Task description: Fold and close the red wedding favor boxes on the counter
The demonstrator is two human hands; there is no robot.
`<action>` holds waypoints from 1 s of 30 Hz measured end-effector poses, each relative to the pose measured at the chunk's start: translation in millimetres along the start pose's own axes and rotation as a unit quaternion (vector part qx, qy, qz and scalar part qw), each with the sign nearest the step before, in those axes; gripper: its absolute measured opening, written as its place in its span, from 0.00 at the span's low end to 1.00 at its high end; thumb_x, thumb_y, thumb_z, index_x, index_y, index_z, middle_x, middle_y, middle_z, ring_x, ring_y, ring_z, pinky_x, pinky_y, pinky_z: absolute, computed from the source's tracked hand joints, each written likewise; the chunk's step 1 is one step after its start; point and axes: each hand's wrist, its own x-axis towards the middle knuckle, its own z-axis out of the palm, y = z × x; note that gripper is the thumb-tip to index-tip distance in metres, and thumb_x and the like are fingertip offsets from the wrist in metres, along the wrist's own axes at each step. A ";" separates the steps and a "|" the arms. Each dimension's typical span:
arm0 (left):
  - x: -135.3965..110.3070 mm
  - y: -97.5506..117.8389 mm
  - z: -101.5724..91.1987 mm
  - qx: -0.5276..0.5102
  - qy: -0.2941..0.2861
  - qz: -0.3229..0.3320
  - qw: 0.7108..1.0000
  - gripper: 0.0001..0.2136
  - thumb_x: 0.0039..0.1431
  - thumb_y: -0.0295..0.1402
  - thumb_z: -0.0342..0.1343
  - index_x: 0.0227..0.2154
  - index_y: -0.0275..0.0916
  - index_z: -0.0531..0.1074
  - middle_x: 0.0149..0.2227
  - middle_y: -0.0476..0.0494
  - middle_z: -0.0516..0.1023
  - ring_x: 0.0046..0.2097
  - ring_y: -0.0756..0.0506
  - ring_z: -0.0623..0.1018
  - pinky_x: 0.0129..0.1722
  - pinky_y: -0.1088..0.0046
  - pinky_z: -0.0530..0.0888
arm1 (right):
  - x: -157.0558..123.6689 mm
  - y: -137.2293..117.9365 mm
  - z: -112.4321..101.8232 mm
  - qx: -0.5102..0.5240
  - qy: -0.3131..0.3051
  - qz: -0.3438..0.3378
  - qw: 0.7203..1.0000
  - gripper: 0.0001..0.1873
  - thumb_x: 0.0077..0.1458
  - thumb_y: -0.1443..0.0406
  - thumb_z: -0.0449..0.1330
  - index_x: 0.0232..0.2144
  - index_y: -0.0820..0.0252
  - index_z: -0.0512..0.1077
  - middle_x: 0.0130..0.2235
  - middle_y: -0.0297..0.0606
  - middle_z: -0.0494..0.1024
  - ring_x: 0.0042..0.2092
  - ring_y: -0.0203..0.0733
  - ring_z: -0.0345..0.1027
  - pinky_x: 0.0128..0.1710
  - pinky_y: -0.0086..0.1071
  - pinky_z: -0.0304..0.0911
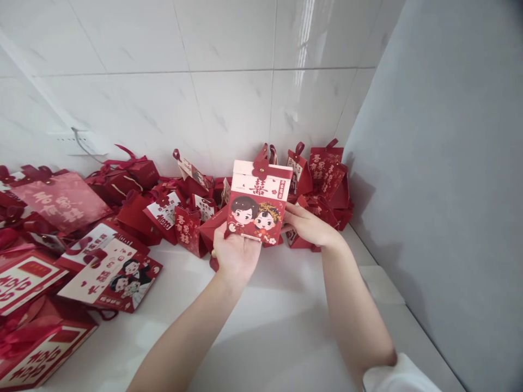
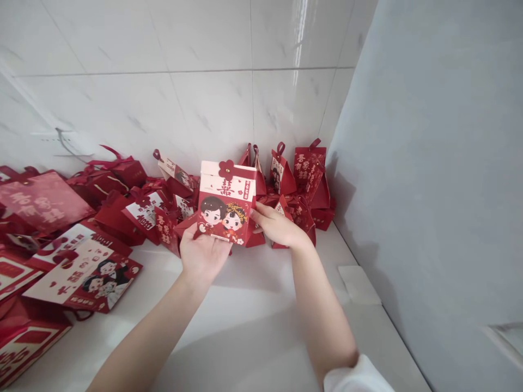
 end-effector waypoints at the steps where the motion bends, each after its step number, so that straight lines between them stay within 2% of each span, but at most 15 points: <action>1: -1.0 0.6 -0.2 -0.002 -0.001 -0.010 1.000 0.20 0.62 0.36 0.45 0.53 0.36 0.73 0.56 0.36 0.76 0.59 0.39 0.74 0.58 0.58 0.73 | -0.1 0.0 0.1 -0.007 0.002 0.006 1.000 0.21 0.65 0.51 0.53 0.56 0.46 0.71 0.56 0.35 0.77 0.48 0.44 0.77 0.54 0.50 0.73; 3: -1.6 1.9 -2.2 -0.006 -0.010 -0.026 1.000 0.20 0.62 0.35 0.46 0.53 0.37 0.72 0.57 0.36 0.75 0.59 0.38 0.74 0.57 0.57 0.74 | 0.3 -0.7 2.0 -0.015 0.007 0.013 1.000 0.21 0.65 0.51 0.53 0.56 0.46 0.70 0.54 0.35 0.78 0.46 0.45 0.78 0.54 0.51 0.72; 5: -1.0 3.5 -5.0 -0.012 -0.028 -0.037 0.999 0.19 0.61 0.34 0.46 0.52 0.37 0.72 0.57 0.35 0.74 0.59 0.38 0.74 0.57 0.56 0.74 | 2.0 -1.9 5.5 -0.015 0.033 -0.005 0.999 0.21 0.64 0.51 0.55 0.56 0.47 0.70 0.54 0.36 0.78 0.49 0.47 0.76 0.53 0.50 0.71; 7: 0.3 5.3 -7.2 -0.019 -0.045 -0.044 0.998 0.19 0.60 0.32 0.46 0.51 0.37 0.72 0.57 0.35 0.74 0.58 0.37 0.75 0.56 0.53 0.75 | 4.6 -3.2 9.4 -0.019 0.123 -0.052 0.991 0.23 0.60 0.52 0.59 0.56 0.50 0.69 0.55 0.38 0.78 0.53 0.48 0.74 0.53 0.47 0.71; 9: 1.3 6.7 -7.7 -0.017 -0.054 -0.042 0.997 0.18 0.58 0.29 0.46 0.50 0.35 0.73 0.56 0.34 0.76 0.57 0.37 0.76 0.56 0.52 0.75 | 7.6 -4.3 13.0 -0.012 0.230 -0.097 0.968 0.25 0.59 0.50 0.59 0.54 0.53 0.70 0.54 0.41 0.78 0.55 0.48 0.72 0.53 0.44 0.70; 11: 1.5 7.6 -6.5 0.007 -0.050 -0.040 0.998 0.21 0.53 0.22 0.47 0.50 0.33 0.73 0.52 0.34 0.78 0.55 0.39 0.78 0.57 0.56 0.75 | 10.4 -4.9 16.5 0.017 0.263 -0.108 0.959 0.27 0.61 0.45 0.53 0.54 0.54 0.70 0.54 0.42 0.78 0.55 0.48 0.72 0.54 0.44 0.69; 13: 0.3 8.1 -4.8 0.036 -0.047 -0.032 0.998 0.27 0.49 0.16 0.47 0.52 0.32 0.72 0.50 0.36 0.80 0.54 0.42 0.79 0.58 0.62 0.74 | 13.6 -4.4 20.9 0.057 0.243 -0.095 0.964 0.31 0.62 0.42 0.49 0.55 0.53 0.70 0.57 0.41 0.76 0.57 0.48 0.71 0.56 0.44 0.67; 15: -2.3 8.0 -3.7 0.041 -0.079 -0.033 0.995 0.27 0.51 0.16 0.48 0.55 0.35 0.71 0.51 0.38 0.79 0.57 0.41 0.77 0.60 0.60 0.73 | 17.6 -2.4 26.9 0.092 0.242 -0.079 0.963 0.33 0.61 0.40 0.48 0.58 0.50 0.67 0.59 0.38 0.74 0.60 0.49 0.68 0.58 0.45 0.66; 18: -7.4 5.2 -4.5 0.028 -0.149 -0.086 0.985 0.20 0.64 0.35 0.49 0.57 0.44 0.70 0.60 0.41 0.73 0.64 0.36 0.69 0.62 0.46 0.68 | 24.4 2.8 36.9 0.165 0.218 -0.069 0.959 0.38 0.60 0.37 0.43 0.61 0.49 0.65 0.60 0.37 0.74 0.61 0.51 0.67 0.57 0.48 0.67; 20: -11.1 0.5 -5.3 0.034 -0.141 -0.117 0.983 0.19 0.67 0.43 0.46 0.58 0.50 0.69 0.64 0.47 0.69 0.67 0.37 0.65 0.64 0.44 0.65 | 27.9 7.1 41.6 0.214 0.170 -0.063 0.960 0.41 0.59 0.36 0.39 0.60 0.51 0.66 0.58 0.39 0.75 0.60 0.53 0.68 0.56 0.49 0.68; 23: -17.8 -9.2 -5.0 0.057 -0.105 -0.092 0.989 0.21 0.68 0.35 0.48 0.62 0.61 0.63 0.64 0.55 0.67 0.67 0.44 0.65 0.67 0.53 0.63 | 30.0 13.2 43.2 0.231 0.147 -0.061 0.960 0.46 0.57 0.33 0.37 0.61 0.54 0.65 0.58 0.42 0.75 0.59 0.56 0.69 0.55 0.51 0.68; 25: -22.2 -13.6 -4.1 0.075 -0.104 -0.062 0.990 0.31 0.66 0.27 0.52 0.64 0.68 0.55 0.65 0.59 0.65 0.66 0.47 0.65 0.67 0.59 0.64 | 29.1 16.4 41.8 0.220 0.152 -0.078 0.960 0.50 0.54 0.31 0.33 0.64 0.53 0.61 0.61 0.42 0.72 0.60 0.56 0.68 0.54 0.50 0.69; 27: -24.2 -13.8 -3.7 0.097 -0.109 -0.029 0.989 0.40 0.62 0.22 0.55 0.65 0.72 0.48 0.67 0.62 0.62 0.66 0.48 0.66 0.66 0.60 0.65 | 26.5 17.7 40.0 0.200 0.145 -0.094 0.964 0.51 0.52 0.30 0.32 0.65 0.50 0.58 0.65 0.40 0.67 0.61 0.54 0.66 0.54 0.48 0.70; 28: -23.4 -12.1 -3.9 0.109 -0.107 -0.017 0.988 0.42 0.61 0.20 0.56 0.65 0.72 0.47 0.67 0.61 0.63 0.66 0.48 0.67 0.65 0.60 0.66 | 24.7 17.1 39.2 0.187 0.139 -0.097 0.968 0.50 0.53 0.30 0.34 0.65 0.49 0.57 0.66 0.39 0.65 0.62 0.53 0.66 0.54 0.48 0.70; 30: -18.0 -5.5 -5.5 0.135 -0.106 -0.014 0.985 0.41 0.59 0.19 0.57 0.66 0.66 0.51 0.65 0.55 0.67 0.63 0.46 0.71 0.62 0.60 0.70 | 20.1 13.0 38.7 0.164 0.128 -0.106 0.972 0.46 0.55 0.32 0.41 0.65 0.48 0.57 0.68 0.38 0.62 0.64 0.52 0.63 0.57 0.47 0.68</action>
